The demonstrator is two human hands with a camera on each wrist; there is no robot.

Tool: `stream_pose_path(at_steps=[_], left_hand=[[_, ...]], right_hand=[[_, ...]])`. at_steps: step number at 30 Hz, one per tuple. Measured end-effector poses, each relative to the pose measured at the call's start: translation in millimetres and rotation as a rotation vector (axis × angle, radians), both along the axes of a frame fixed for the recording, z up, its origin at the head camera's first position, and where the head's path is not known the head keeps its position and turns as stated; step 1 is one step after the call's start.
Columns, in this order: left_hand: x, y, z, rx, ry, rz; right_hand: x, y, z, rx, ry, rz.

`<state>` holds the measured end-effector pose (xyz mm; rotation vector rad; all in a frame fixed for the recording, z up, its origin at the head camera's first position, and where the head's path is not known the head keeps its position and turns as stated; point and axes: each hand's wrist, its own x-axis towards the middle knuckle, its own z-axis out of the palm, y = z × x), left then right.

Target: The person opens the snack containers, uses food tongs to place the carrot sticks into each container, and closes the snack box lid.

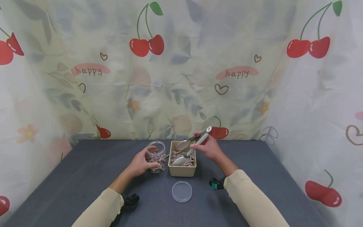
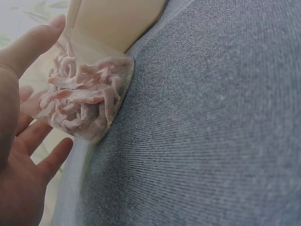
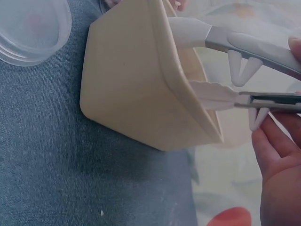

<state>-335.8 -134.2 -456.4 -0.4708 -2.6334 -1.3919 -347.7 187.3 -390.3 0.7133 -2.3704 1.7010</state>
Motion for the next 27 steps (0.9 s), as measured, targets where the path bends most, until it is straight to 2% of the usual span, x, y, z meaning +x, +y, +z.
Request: stream_pose_path(at_steps=[5, 9, 17, 26, 27], left_hand=[[-0.4, -1.0, -1.9, -0.005, 0.008, 0.001], [-0.5, -1.5, -2.6, -0.019, 0.011, 0.001], [-0.3, -1.5, -0.9, 0.002, 0.011, -0.014], [-0.4, -1.2, -1.9, 0.024, 0.004, -0.023], [-0.3, -0.8, -2.3, 0.025, 0.002, -0.023]], right_hand=[[-2.4, 3, -1.9, -0.040, -0.053, 0.046], [6.6, 2, 7.3, -0.047, -0.078, 0.077], [19.5, -2, 18.3, -0.033, -0.055, 0.058], [26.0, -7, 22.5, -0.018, -0.019, 0.047], [24.1, -6, 19.4, -0.015, -0.016, 0.038]])
